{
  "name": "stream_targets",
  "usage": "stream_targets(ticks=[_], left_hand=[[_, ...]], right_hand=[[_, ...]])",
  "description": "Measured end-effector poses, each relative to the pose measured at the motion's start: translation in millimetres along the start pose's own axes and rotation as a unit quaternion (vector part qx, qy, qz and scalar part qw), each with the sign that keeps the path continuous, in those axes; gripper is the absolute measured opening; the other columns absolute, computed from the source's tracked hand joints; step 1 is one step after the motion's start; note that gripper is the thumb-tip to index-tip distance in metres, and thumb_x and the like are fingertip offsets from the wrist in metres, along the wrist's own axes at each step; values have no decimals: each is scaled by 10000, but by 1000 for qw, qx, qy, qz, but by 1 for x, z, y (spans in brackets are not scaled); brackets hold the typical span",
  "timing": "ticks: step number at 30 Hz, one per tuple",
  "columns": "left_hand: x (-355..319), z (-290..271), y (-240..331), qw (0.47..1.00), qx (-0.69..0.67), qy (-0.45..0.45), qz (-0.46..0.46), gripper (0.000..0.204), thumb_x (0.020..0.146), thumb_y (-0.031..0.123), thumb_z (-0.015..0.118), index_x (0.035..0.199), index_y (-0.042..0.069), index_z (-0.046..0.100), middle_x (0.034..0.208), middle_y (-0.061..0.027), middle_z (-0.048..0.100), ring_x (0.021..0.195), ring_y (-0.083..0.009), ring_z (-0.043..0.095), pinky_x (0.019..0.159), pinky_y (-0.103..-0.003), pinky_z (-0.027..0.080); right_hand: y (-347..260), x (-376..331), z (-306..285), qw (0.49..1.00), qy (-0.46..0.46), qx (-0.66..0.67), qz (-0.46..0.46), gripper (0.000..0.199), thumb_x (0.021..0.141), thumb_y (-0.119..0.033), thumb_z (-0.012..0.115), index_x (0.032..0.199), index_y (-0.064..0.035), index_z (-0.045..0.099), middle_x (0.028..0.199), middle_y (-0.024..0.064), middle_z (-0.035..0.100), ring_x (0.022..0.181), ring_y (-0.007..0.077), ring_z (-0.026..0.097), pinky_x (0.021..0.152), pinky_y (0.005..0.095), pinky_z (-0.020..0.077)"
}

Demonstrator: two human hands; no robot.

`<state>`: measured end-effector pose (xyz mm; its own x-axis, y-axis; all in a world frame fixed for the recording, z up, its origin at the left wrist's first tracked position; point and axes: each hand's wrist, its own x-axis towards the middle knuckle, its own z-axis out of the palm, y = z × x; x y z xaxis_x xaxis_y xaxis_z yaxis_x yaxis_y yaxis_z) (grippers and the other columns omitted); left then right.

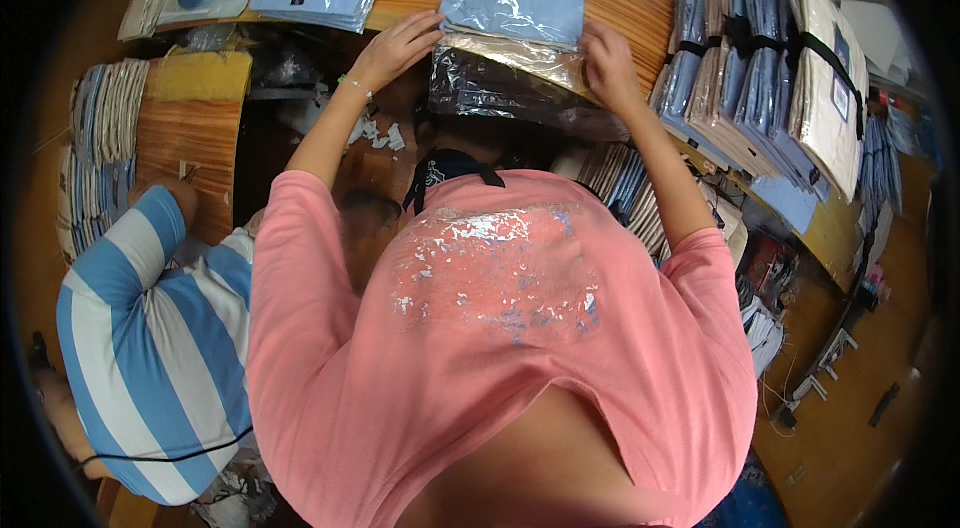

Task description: The person folds light blue shirts, places them into clear plastic bags, and secures them with black elastic bands. They then stack the packaged shirts on a table and in a nearby basket. Another person is visible working at a separate table in the background.

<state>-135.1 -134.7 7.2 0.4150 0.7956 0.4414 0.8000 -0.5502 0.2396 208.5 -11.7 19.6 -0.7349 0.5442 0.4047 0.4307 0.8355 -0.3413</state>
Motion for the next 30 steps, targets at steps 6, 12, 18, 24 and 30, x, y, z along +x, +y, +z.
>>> stream_targets(ticks=[6,12,18,24,30], left_hand=[[13,11,-14,994,-31,-69,78,204,768,53,618,953,-7,556,1226,-124,498,1128,-308,484,936,-385,417],[13,12,-12,993,-17,-96,69,256,753,123,643,981,42,559,1198,-114,515,1101,-287,504,921,-369,434],[12,14,0,997,-56,-52,-26,211,805,157,601,960,19,565,1127,-120,577,1048,-286,553,865,-364,454],[35,33,-1,882,-237,70,-401,223,884,154,485,975,-14,600,899,-137,655,891,-276,624,762,-323,472],[65,47,-8,873,-150,169,-432,213,892,226,517,882,34,608,771,-83,643,708,-195,605,647,-313,453]], right_hand=[[-1,-12,1,987,-91,-61,-121,194,727,-41,568,918,-70,554,1174,97,531,1169,256,453,985,443,357],[5,-16,7,984,-106,-76,-122,169,749,-93,556,914,-67,540,1118,104,547,1110,267,498,970,400,388],[-8,-4,-8,989,-145,28,-11,145,838,-162,548,874,-22,540,1017,139,558,968,305,548,816,376,437],[2,40,5,922,-20,230,311,286,912,-284,446,909,-24,565,798,169,582,763,356,558,699,380,443],[20,52,29,914,23,149,377,324,898,-371,456,965,-102,624,839,164,624,784,357,587,697,396,445]])
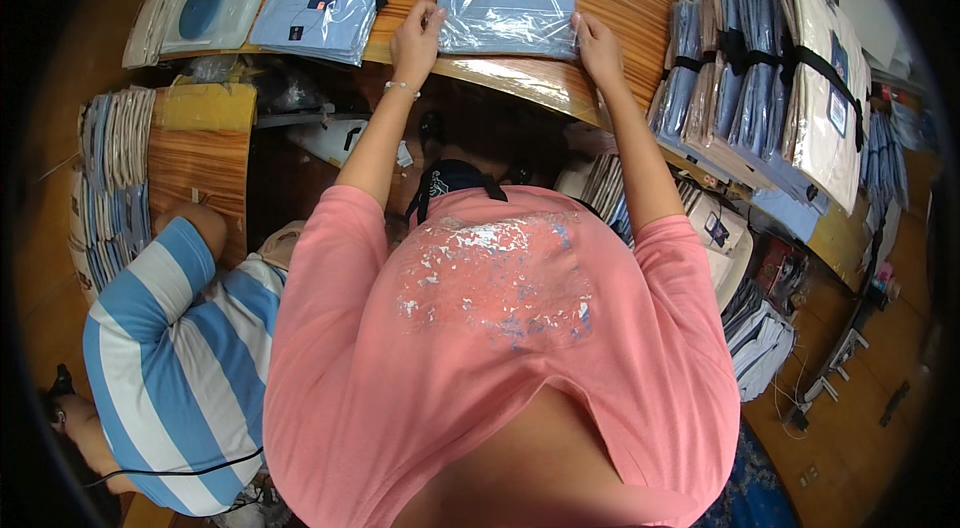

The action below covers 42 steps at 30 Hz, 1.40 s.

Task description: The person folds light blue shirts, places them into clear plastic bags, and secures them with black elastic bands. They then stack the packaged shirts on a table and in a nearby basket. Another person is visible working at a separate table in the background.

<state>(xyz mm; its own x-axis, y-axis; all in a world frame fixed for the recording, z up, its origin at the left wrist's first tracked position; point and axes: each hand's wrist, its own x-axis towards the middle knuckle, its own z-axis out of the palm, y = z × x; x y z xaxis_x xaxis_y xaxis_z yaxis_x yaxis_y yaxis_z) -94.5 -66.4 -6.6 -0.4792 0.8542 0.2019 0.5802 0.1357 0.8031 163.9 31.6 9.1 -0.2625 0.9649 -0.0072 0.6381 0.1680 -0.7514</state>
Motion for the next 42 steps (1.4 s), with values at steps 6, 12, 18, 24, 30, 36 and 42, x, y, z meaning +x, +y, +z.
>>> stream_targets(ticks=[6,12,18,24,30,36,42], left_hand=[[8,-9,9,990,-59,-122,-45,234,891,251,533,854,26,586,736,-31,624,612,-77,545,551,-236,433],[5,2,0,990,-93,-58,-86,279,896,299,485,849,34,560,691,-132,600,653,-289,602,607,-389,430],[5,11,8,1000,0,2,-25,224,911,207,445,864,-10,480,822,-226,561,782,-412,539,672,-464,399],[3,14,13,993,111,20,41,173,886,160,497,912,1,436,906,-210,545,813,-416,538,676,-482,404],[3,16,17,992,129,6,-14,164,873,137,510,948,11,435,899,-211,547,855,-408,541,690,-460,424],[-2,13,23,986,166,-14,32,249,852,131,526,1101,121,513,1042,-149,526,910,-370,550,735,-462,435],[-13,13,9,946,313,34,77,413,867,238,503,1274,307,476,1323,-124,390,1220,-334,332,937,-575,250]], right_hand=[[17,6,-1,996,-58,58,-21,307,891,-344,494,960,-77,629,770,125,623,679,251,602,651,361,454],[16,11,-1,965,-127,222,58,270,890,-267,522,937,-22,625,672,47,567,586,123,554,587,287,456],[5,8,-4,986,-89,138,37,281,875,-296,500,890,-46,629,670,59,587,593,152,596,583,301,460],[20,18,7,995,-23,2,95,241,764,-296,539,794,-72,624,727,117,639,701,285,620,646,391,455],[-14,4,13,986,54,-138,80,213,737,-237,573,924,-137,594,737,127,634,737,338,611,630,448,454],[-16,-8,21,976,99,-189,-36,285,772,-157,547,1057,-161,556,959,145,607,770,360,601,608,476,449],[-12,-14,20,949,58,-303,-63,389,804,-213,523,1193,-212,517,1255,128,453,1159,343,409,885,588,322]])
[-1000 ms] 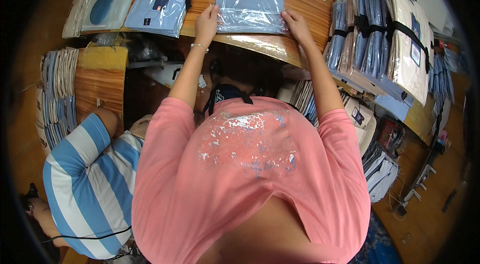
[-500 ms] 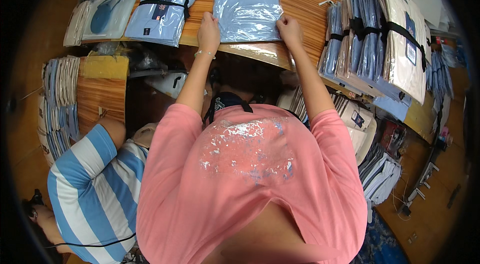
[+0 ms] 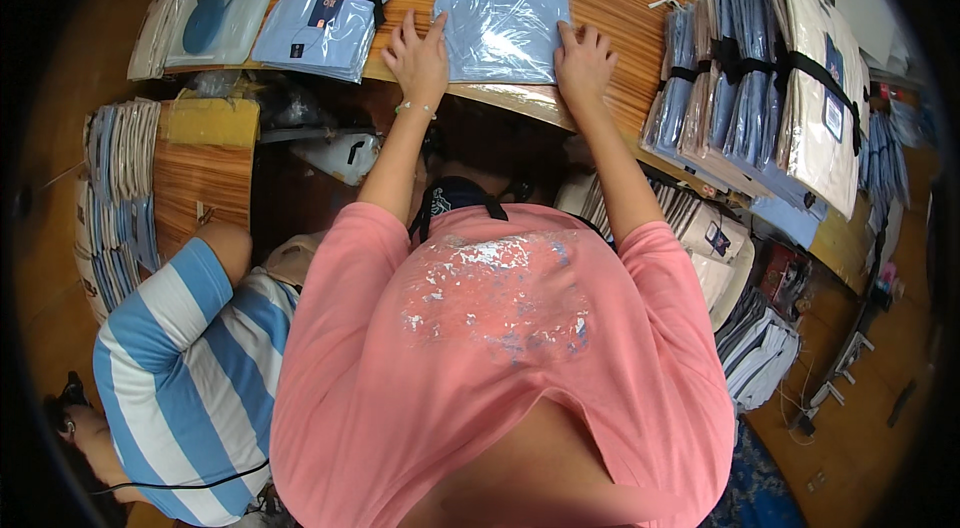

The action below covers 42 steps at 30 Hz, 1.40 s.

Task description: The person folds light blue shirts, places them into clear plastic bags, and secures them with black elastic bands. They then stack the packaged shirts on a table and in a nearby basket. Another person is visible working at a separate table in the background.

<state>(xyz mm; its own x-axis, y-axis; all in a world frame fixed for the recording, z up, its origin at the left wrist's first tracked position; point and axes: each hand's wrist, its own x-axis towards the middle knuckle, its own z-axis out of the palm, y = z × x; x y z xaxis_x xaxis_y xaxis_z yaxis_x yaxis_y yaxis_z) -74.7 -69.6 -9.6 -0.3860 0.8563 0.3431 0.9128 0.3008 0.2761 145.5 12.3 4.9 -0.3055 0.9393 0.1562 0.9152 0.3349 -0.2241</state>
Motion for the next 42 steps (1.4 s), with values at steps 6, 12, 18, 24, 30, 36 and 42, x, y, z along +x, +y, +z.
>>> stream_targets(ticks=[6,12,18,24,30,36,42], left_hand=[[-5,15,-10,998,20,-39,-42,424,907,381,373,1328,348,403,1470,-157,170,1343,-402,111,979,-678,49],[-5,19,-10,998,33,-33,-43,447,901,362,378,1348,352,367,1464,-190,161,1347,-405,87,962,-698,19],[12,-1,-5,977,-206,18,-57,492,898,282,414,1373,173,346,1411,-194,276,1322,-387,190,1029,-600,111],[5,11,31,990,-43,-61,122,525,896,272,438,1369,78,323,1403,-179,299,1304,-339,263,1044,-520,197],[-2,5,31,993,-43,-77,73,539,881,306,463,1373,126,334,1399,-299,204,1291,-472,199,1041,-545,184],[0,6,29,991,-50,-104,71,569,867,301,477,1385,136,312,1401,-310,182,1301,-479,158,1038,-552,177],[-17,-29,-4,960,-274,-37,43,742,690,44,531,1388,147,300,1405,-275,181,1292,-441,197,1057,-469,194]], right_hand=[[12,-7,21,997,43,-63,-32,483,865,-412,442,1322,-257,416,1430,155,250,1334,352,180,992,666,92],[16,-6,28,1000,14,-14,1,580,882,-548,340,1383,-258,317,1464,186,159,1362,354,93,985,681,5],[0,9,1,988,11,151,34,645,891,-526,339,1394,-127,280,1455,180,197,1360,316,139,1036,606,47],[-52,1,28,981,-33,53,-184,645,892,-476,397,1384,-74,287,1458,98,239,1351,226,207,1070,530,108],[-12,-1,22,990,-25,36,-134,721,872,-521,403,1386,-35,260,1461,147,204,1358,267,177,1071,535,83],[-15,1,16,991,-39,80,-104,786,842,-535,450,1381,1,247,1441,214,207,1347,346,169,1078,514,74],[23,-14,-9,930,12,358,-77,654,763,-139,576,1349,-24,310,1338,247,348,1263,372,311,1056,456,215]])
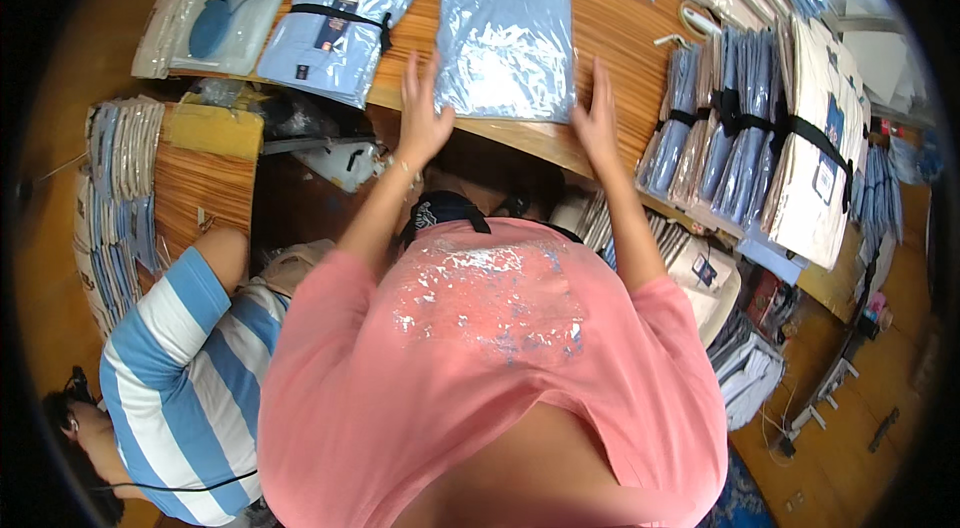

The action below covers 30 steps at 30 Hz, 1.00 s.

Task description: The person folds light blue shirts, places them into clear plastic bags, and secures them with black elastic bands. They then stack the packaged shirts on a table and in a nearby basket. Another person is visible working at a separate table in the background.

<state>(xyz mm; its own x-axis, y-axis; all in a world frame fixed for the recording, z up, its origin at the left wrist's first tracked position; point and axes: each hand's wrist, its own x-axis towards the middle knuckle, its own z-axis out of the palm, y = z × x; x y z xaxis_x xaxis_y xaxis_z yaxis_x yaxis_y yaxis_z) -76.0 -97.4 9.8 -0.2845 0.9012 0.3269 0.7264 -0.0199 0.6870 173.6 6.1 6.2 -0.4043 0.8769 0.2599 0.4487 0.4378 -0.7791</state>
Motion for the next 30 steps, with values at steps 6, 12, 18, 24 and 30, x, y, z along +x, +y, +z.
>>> stream_targets(ticks=[6,12,18,24,30], left_hand=[[-24,0,5,988,130,-83,19,705,656,-2,511,1322,211,415,1254,-188,385,1165,-376,353,996,-472,265],[-13,-29,-4,989,105,-61,84,513,701,44,610,1188,197,565,1326,-159,348,1195,-359,340,1010,-435,294],[57,-70,35,965,17,112,235,175,767,38,631,942,41,617,963,-121,592,913,-281,561,803,-350,442],[156,-51,65,985,-147,89,30,186,898,169,515,895,-14,553,740,-146,574,634,-252,549,579,-331,426],[172,41,-2,995,57,80,6,281,875,219,520,1089,38,527,1067,-169,529,1021,-325,473,881,-455,357]], right_hand=[[-18,-27,26,972,39,-214,-87,534,701,-12,560,1219,-91,462,1147,168,491,1076,318,448,934,459,317],[-18,-14,12,949,38,-271,-154,248,715,-91,626,957,-136,608,1054,104,526,1011,259,476,878,431,331],[-86,46,-61,950,156,-174,-205,233,691,-75,664,920,-100,625,912,121,535,890,272,513,789,387,399],[-93,127,-91,989,100,-49,-92,265,736,-155,688,960,-34,614,865,134,563,768,294,550,706,349,441],[-6,132,-14,968,129,-212,35,383,818,-215,599,1172,-84,531,1242,193,433,1192,363,366,973,505,282]])
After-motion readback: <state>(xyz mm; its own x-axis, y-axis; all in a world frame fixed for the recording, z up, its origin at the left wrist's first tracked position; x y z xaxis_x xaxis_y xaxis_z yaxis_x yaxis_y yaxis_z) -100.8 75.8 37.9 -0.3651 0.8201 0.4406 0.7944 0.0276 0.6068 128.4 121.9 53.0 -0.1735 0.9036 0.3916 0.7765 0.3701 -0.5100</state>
